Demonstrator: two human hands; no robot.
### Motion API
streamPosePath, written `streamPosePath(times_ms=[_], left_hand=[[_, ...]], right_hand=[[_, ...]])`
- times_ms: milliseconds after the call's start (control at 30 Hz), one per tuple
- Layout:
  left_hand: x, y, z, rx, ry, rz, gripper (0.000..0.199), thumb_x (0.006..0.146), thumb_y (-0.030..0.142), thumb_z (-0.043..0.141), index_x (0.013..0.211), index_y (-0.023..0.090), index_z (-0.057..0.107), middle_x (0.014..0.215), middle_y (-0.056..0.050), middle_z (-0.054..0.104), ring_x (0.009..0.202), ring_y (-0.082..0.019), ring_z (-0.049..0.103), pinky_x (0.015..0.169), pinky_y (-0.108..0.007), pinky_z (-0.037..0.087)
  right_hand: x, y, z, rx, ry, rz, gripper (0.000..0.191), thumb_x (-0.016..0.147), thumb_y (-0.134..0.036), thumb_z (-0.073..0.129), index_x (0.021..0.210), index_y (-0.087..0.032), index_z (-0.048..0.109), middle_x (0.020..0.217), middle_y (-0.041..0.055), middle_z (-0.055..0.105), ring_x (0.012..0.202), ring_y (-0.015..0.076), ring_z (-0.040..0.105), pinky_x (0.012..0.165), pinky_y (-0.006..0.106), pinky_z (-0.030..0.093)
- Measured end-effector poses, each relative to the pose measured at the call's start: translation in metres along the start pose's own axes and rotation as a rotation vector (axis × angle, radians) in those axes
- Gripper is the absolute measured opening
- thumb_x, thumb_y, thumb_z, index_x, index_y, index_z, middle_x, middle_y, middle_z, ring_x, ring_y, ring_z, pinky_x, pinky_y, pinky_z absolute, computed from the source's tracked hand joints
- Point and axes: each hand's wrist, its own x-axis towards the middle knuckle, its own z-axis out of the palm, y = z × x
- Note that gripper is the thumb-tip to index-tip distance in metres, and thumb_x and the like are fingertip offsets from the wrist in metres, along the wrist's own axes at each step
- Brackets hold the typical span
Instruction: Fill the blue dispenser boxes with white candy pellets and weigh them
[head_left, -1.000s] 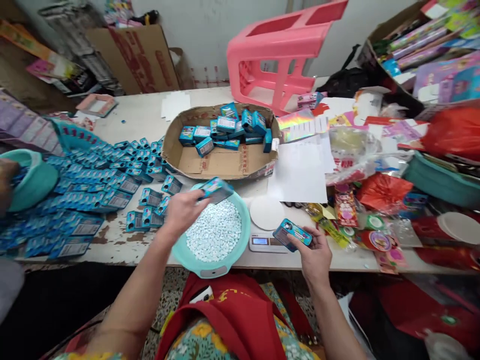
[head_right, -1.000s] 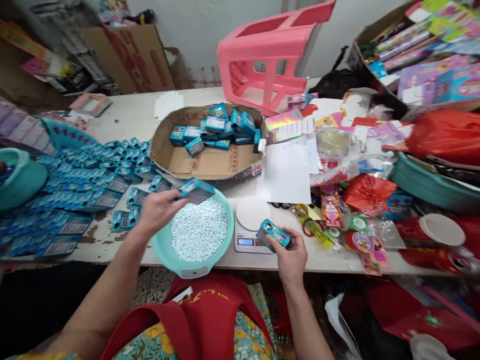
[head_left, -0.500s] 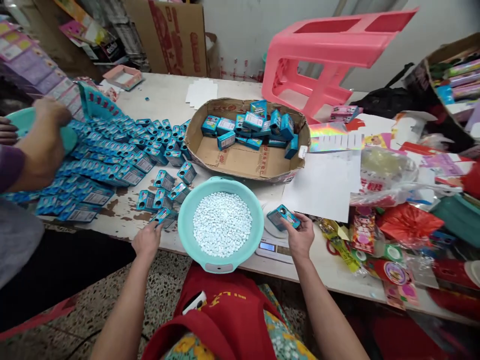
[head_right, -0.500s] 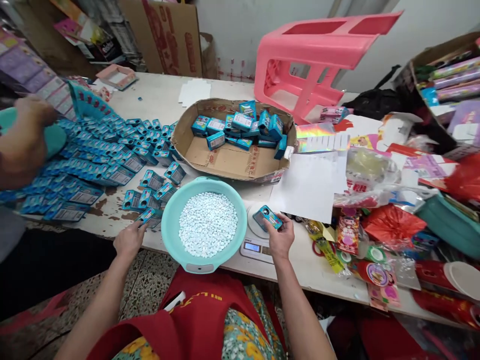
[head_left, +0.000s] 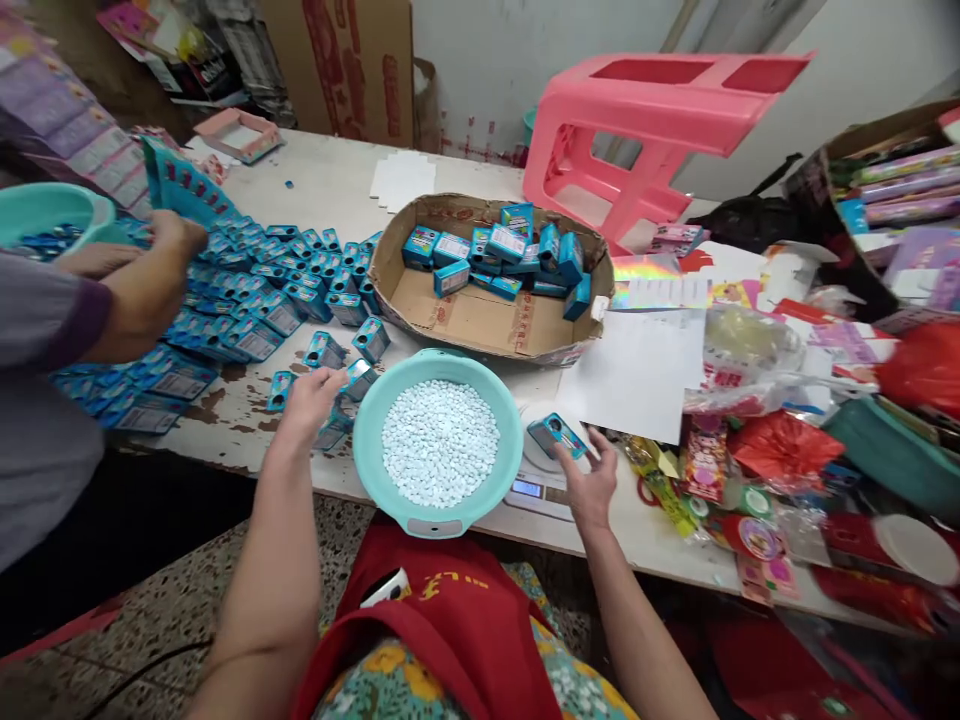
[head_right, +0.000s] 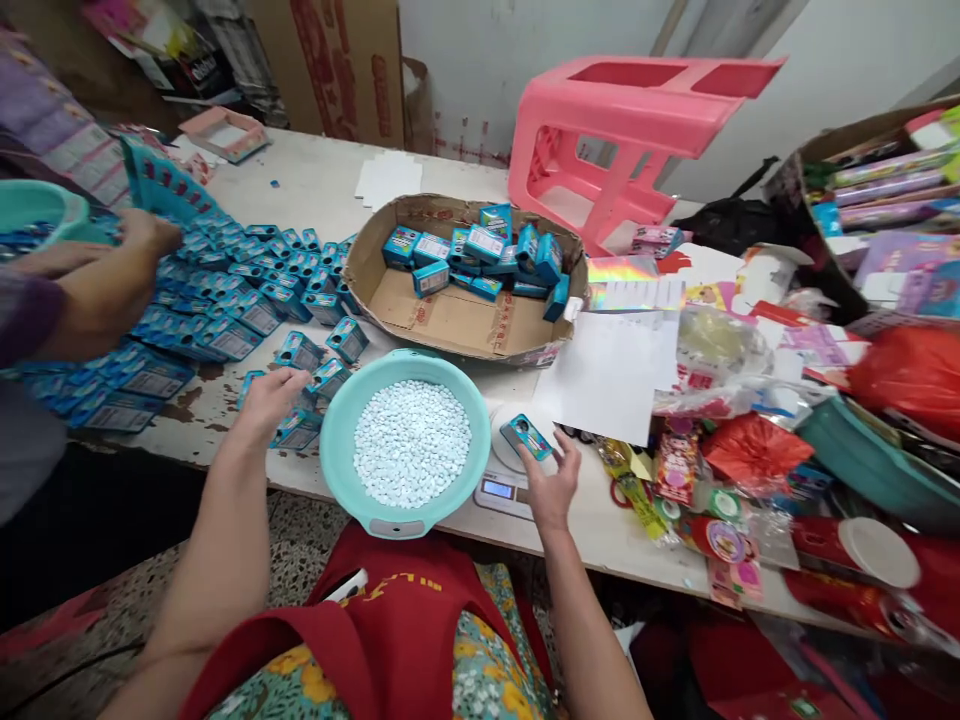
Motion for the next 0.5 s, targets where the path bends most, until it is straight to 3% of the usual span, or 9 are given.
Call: streamPosePath(times_ms=[133,233,300,367,500], left_hand=[[0.019,-0.022,-0.047,0.273,0.13,-0.04,0.029,0.076,0.039,0.044,0.074,0.017,0.063,0.064,-0.003,0.057,0.065,-0.017,0.05,0.056,-0.024,0.033],[0.005,-0.055,-0.072,0.386,-0.068,-0.061,0.028,0.073,0.041,0.048,0.07,0.018,0.063,0.068,-0.004,0.061,0.072,-0.019,0.054,0.06,-0.024,0.035],[-0.016,-0.073,-0.068,0.358,-0.257,-0.092,0.03,0.07,0.047,0.054,0.07,0.018,0.065,0.065,-0.002,0.061,0.07,-0.019,0.056,0.06,-0.024,0.036],[-0.036,-0.086,-0.053,0.355,-0.341,-0.123,0.029,0.067,0.048,0.059,0.075,0.02,0.067,0.065,0.0,0.061,0.069,-0.019,0.057,0.06,-0.023,0.036],[-0.053,-0.093,-0.026,0.504,-0.233,-0.153,0.028,0.075,0.048,0.053,0.08,0.024,0.066,0.073,-0.002,0.065,0.073,-0.02,0.058,0.06,-0.024,0.034]], right_hand=[[-0.003,-0.001,-0.017,-0.004,0.122,-0.056,0.056,0.069,-0.042,0.072,0.117,-0.019,0.054,0.119,0.0102,0.051,0.108,0.0247,0.054,0.09,0.047,0.048],[-0.006,-0.006,-0.022,0.001,0.139,-0.093,0.052,0.068,-0.039,0.075,0.113,-0.018,0.057,0.12,0.0115,0.051,0.107,0.0264,0.054,0.085,0.049,0.051],[-0.01,-0.017,-0.02,0.013,0.105,-0.139,0.049,0.068,-0.036,0.075,0.111,-0.018,0.059,0.121,0.0123,0.051,0.11,0.0277,0.053,0.084,0.049,0.052],[-0.015,-0.034,-0.011,0.037,0.058,-0.183,0.045,0.071,-0.034,0.074,0.11,-0.018,0.059,0.12,0.013,0.052,0.111,0.028,0.053,0.084,0.049,0.052],[-0.02,-0.068,0.014,0.088,-0.117,-0.267,0.035,0.078,-0.034,0.067,0.108,-0.019,0.059,0.112,0.0116,0.056,0.107,0.0257,0.055,0.084,0.046,0.052]])
